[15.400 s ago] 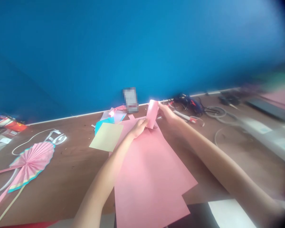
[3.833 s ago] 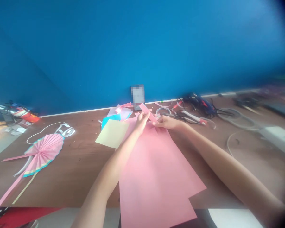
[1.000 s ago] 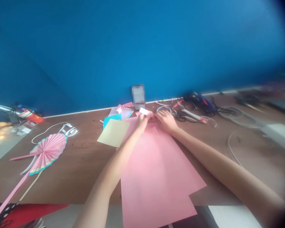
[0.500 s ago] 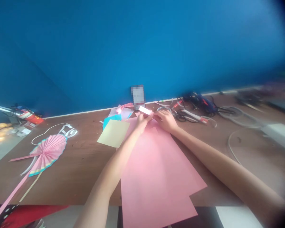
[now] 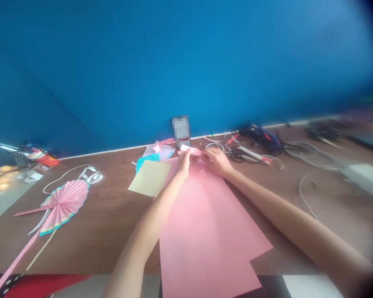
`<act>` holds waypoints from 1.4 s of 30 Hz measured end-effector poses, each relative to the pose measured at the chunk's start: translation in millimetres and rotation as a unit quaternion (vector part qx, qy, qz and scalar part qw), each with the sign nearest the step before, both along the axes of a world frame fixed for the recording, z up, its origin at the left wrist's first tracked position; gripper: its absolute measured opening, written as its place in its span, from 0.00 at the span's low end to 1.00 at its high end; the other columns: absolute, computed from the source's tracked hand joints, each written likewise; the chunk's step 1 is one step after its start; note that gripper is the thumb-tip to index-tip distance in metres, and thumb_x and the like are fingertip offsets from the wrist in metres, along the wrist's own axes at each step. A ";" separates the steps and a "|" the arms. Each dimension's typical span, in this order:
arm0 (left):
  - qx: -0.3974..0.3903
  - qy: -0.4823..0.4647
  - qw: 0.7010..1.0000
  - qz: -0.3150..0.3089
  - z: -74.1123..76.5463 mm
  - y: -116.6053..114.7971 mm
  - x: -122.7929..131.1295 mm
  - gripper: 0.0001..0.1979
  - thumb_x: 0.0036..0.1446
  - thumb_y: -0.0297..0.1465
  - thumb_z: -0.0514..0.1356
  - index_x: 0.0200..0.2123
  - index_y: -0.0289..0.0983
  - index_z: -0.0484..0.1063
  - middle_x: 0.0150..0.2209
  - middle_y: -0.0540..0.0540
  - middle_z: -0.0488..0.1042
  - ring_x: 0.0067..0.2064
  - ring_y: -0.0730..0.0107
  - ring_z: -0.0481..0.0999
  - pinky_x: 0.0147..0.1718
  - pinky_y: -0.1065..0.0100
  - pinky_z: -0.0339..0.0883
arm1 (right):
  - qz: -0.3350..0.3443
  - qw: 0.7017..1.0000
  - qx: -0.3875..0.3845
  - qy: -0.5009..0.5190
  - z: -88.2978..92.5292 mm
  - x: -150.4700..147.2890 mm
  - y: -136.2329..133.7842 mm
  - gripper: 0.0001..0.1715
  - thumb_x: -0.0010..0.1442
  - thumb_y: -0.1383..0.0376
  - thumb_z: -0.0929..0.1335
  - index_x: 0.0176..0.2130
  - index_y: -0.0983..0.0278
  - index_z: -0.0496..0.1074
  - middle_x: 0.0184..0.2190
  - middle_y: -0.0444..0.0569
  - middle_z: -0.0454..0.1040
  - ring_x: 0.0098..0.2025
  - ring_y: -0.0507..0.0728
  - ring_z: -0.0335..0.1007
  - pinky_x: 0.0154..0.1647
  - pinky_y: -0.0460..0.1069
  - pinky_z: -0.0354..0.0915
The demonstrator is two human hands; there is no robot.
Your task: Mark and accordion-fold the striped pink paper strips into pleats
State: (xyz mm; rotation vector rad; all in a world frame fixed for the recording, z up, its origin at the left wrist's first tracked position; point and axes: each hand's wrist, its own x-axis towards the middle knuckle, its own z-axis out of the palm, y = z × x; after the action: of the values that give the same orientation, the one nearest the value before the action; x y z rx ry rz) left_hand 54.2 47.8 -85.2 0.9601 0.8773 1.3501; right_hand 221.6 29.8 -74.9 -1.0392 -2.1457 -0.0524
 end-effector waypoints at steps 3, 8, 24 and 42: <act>0.004 -0.008 1.000 0.016 -0.6 -1.2 0.0 0.17 0.56 0.40 0.59 0.43 0.34 0.71 0.33 0.44 0.78 0.37 0.66 0.79 0.37 0.66 0.72 | 0.005 1.000 0.005 -0.001 -0.5 0.4 0.4 0.12 0.67 0.59 0.61 0.38 0.63 0.70 0.35 0.51 0.74 0.39 0.58 0.67 0.41 0.51 0.56; 0.009 0.001 0.998 0.063 1.8 -5.1 2.0 0.14 0.58 0.41 0.57 0.42 0.38 0.69 0.33 0.47 0.76 0.36 0.66 0.79 0.35 0.68 0.72 | 0.020 0.999 0.021 0.012 -5.0 1.0 2.8 0.12 0.67 0.60 0.61 0.37 0.63 0.71 0.40 0.53 0.75 0.41 0.59 0.67 0.42 0.52 0.58; 0.034 -0.059 0.994 0.087 0.6 -4.2 -1.4 0.13 0.54 0.34 0.59 0.42 0.39 0.63 0.39 0.44 0.76 0.44 0.64 0.77 0.40 0.65 0.70 | 0.051 0.996 0.047 0.055 -7.3 1.4 -0.6 0.13 0.67 0.65 0.61 0.40 0.61 0.74 0.41 0.51 0.77 0.41 0.59 0.68 0.41 0.52 0.65; 0.111 0.154 0.975 0.115 -4.4 -6.3 2.1 0.18 0.53 0.29 0.63 0.47 0.41 0.66 0.43 0.45 0.72 0.45 0.65 0.73 0.43 0.64 0.68 | -0.004 0.975 -0.009 0.220 -1.7 9.4 7.4 0.12 0.56 0.74 0.62 0.32 0.61 0.72 0.33 0.49 0.76 0.39 0.58 0.69 0.42 0.52 0.65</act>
State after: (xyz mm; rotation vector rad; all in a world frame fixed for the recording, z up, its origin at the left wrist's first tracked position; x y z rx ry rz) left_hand 56.3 41.5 -89.6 1.2966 1.1149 1.5446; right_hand 230.9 37.2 -76.6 -0.9658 -1.7413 0.1794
